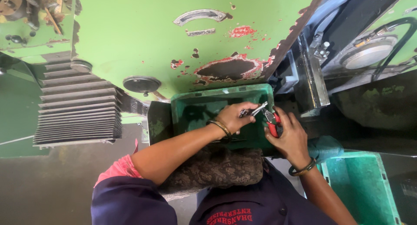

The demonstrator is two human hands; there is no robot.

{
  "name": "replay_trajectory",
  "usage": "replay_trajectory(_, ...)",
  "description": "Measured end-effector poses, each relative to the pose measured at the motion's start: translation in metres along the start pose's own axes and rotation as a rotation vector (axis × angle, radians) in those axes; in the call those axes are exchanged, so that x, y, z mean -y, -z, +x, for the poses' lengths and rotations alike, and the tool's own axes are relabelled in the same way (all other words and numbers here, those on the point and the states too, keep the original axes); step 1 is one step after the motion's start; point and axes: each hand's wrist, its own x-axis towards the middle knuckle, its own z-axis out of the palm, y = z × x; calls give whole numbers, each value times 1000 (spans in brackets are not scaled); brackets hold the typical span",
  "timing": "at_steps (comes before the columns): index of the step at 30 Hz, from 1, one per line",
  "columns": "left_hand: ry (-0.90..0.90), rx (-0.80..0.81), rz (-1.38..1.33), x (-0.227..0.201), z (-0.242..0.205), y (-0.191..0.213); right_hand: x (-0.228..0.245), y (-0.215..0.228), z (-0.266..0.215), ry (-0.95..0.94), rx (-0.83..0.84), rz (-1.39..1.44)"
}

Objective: The person repeatedly picks up small metal rods from a green bin and trims their ends using red-handled pliers. Trimmed pieces are placed back into the bin. The person continues this process for the duration of the clip.

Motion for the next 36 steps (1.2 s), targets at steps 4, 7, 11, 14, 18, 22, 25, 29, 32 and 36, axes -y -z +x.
replay_trajectory(4, -4, -7, 89, 0, -1, 1, -8, -5, 0, -25, 41, -20)
replay_trajectory(7, -10, -25, 123, 0, -1, 2, -13, -10, 0, -55, 84, -11)
replay_trajectory(11, 30, -21, 162, 2, 0, 3, -16, -12, 0, 6, 38, 7)
replay_trajectory(14, 43, 26, 46, 5, 3, 3, -16, -9, -1, -15, 46, 87)
replay_trajectory(18, 24, 71, -88, 13, 9, -2, -19, -3, -3, 25, 48, 179)
replay_trajectory(22, 75, -3, -49, 23, 14, -4, -25, -3, -3, 71, 99, 408)
replay_trajectory(25, 113, -14, -69, 30, 15, -1, -26, -5, -4, -103, 163, 380)
replay_trajectory(29, 90, 60, -349, 29, 13, 1, -24, -7, -4, -38, 91, 329)
replay_trajectory(32, 51, 61, -427, 23, 14, 1, -23, -9, -3, 70, 43, 182)
replay_trajectory(36, 72, 45, -474, 16, 12, 4, -21, -11, -3, -13, 51, 105)
